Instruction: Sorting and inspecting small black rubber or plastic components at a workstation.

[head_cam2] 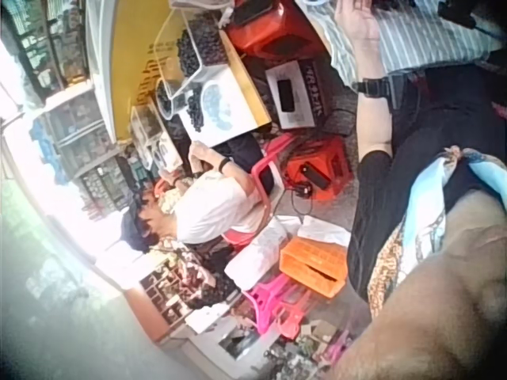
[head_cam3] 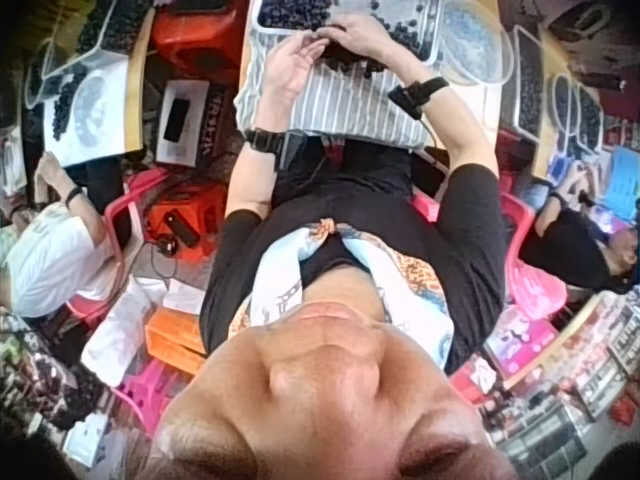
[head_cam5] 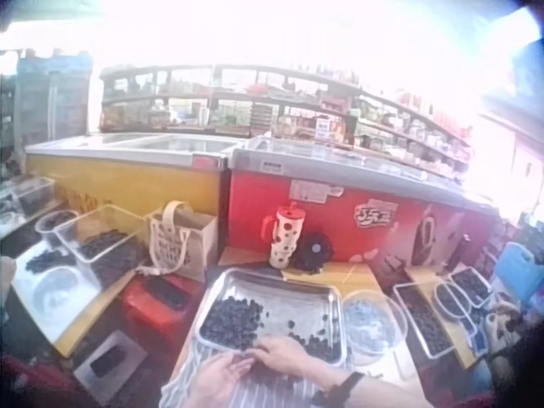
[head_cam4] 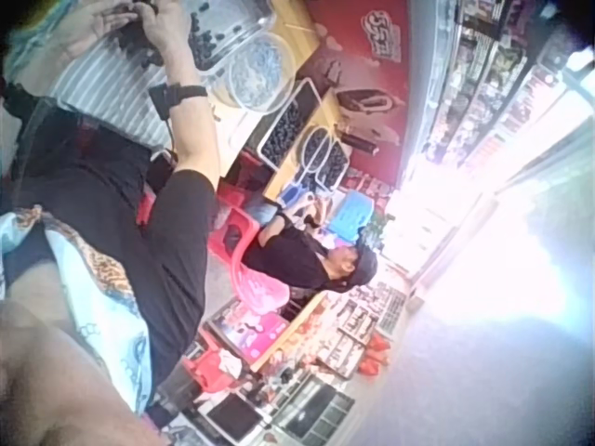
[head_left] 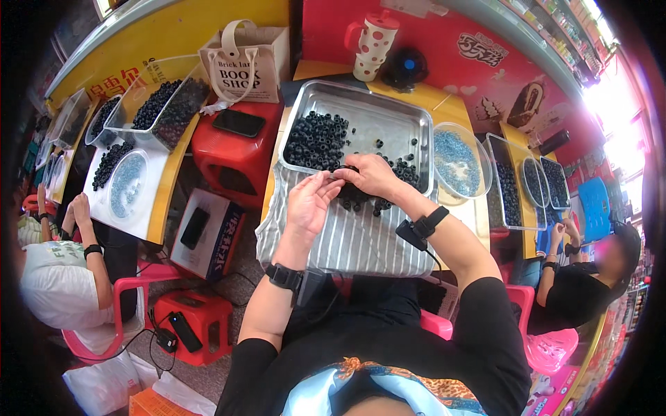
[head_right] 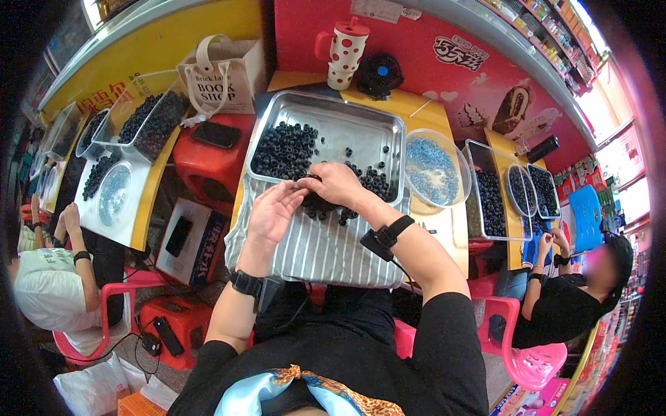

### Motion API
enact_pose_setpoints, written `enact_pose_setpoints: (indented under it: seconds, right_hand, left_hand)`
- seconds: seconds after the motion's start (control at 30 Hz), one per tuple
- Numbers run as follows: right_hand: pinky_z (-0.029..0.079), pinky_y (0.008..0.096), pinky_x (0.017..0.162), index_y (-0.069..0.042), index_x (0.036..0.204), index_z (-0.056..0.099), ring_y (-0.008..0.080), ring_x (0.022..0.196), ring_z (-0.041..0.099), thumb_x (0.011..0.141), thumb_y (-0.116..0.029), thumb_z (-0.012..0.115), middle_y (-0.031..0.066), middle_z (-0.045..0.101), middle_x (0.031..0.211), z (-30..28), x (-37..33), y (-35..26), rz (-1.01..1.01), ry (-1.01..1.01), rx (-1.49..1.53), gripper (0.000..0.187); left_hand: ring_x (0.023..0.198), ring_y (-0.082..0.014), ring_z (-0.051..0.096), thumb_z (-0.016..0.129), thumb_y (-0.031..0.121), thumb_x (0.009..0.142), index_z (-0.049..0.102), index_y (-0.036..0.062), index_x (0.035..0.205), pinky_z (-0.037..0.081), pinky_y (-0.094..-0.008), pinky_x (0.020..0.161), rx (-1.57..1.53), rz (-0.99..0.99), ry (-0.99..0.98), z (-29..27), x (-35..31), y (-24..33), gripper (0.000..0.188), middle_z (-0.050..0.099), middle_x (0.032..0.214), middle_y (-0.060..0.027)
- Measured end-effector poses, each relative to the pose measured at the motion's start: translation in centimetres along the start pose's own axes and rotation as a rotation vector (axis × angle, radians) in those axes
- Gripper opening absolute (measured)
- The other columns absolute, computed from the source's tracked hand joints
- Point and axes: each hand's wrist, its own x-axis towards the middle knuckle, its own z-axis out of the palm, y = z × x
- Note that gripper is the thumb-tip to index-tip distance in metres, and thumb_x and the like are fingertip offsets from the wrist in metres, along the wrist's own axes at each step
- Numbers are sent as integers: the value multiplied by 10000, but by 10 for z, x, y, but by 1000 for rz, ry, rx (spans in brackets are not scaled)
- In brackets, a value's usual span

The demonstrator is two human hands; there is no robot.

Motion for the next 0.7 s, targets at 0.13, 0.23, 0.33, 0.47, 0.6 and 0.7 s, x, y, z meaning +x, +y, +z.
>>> enact_pose_setpoints:
  seconds: [0.13,0.23,0.33,0.47,0.6,0.7]
  right_hand:
    - [471,474,637,-50,797,612,405,716,607,836,-405,652,186,627,709,-2,-3,4,-81,57,14,359]
    - [466,453,595,-47,779,607,400,663,596,820,-364,683,187,606,667,-1,-3,6,-109,67,61,329]
    - [458,428,566,-42,765,604,382,625,589,814,-310,695,192,589,644,-2,-3,6,-87,67,158,287]
    - [452,413,550,-38,760,607,372,599,581,796,-247,693,194,578,632,-4,-3,8,-15,74,190,229]
    - [456,416,556,-33,755,605,370,604,588,776,-225,696,199,579,636,0,0,11,14,120,195,213]
    - [449,396,540,-19,748,586,348,591,585,782,-202,696,196,578,636,-3,-1,10,-31,205,227,216]
  left_hand:
    - [1010,-337,639,532,129,957,603,-43,1057,522,-379,856,19,-11,-2,2,-2,-2,211,646,1047,-163]
    - [1015,-335,636,537,123,953,606,-34,1061,516,-383,864,14,-26,-1,1,-4,-2,203,643,1055,-156]
    - [1010,-336,639,545,115,948,610,-27,1059,520,-389,854,-1,-16,-1,0,-4,-1,191,645,1055,-147]
    - [972,-309,650,549,94,942,616,-23,1051,526,-372,814,79,-15,30,8,-9,-2,173,648,1049,-135]
    - [872,-240,656,559,78,931,623,-17,1053,516,-319,777,433,78,139,12,-21,-13,168,653,1025,-110]
    - [898,-228,608,610,78,879,619,-31,1058,486,-315,784,876,323,113,16,-34,-27,210,618,1079,-145]
